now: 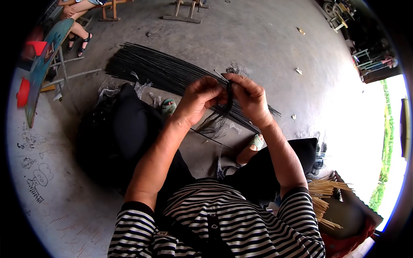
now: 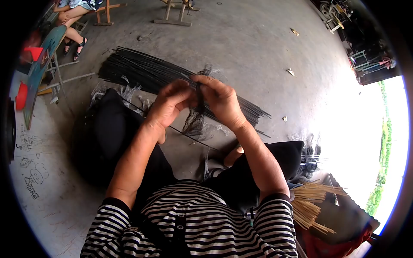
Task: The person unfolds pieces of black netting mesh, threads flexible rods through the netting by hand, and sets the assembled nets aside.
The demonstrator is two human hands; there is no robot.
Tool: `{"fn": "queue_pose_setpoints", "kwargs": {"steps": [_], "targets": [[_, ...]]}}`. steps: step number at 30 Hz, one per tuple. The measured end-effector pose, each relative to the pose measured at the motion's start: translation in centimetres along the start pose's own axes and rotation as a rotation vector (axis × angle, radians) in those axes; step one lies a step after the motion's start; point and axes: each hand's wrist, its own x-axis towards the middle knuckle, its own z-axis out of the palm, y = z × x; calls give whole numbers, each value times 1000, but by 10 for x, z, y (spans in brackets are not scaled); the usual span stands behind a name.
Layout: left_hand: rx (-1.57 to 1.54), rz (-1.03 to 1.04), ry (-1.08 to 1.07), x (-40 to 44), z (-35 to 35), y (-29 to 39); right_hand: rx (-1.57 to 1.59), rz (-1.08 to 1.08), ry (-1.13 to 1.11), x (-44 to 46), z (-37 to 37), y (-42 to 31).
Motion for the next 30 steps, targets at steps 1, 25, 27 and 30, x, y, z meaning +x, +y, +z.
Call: {"fn": "queue_pose_setpoints", "kwargs": {"steps": [1,25,27,30], "targets": [[40,-6,-12,1,-4,1,126,67,-34,-2,-6,0],[139,71,88,3,-15,19,25,219,-90,1,-29,0],[78,67,77,5,-18,19,-154,186,-115,-1,-27,-1],[40,95,112,6,-15,18,-324,128,-153,-3,-25,-7]]}}
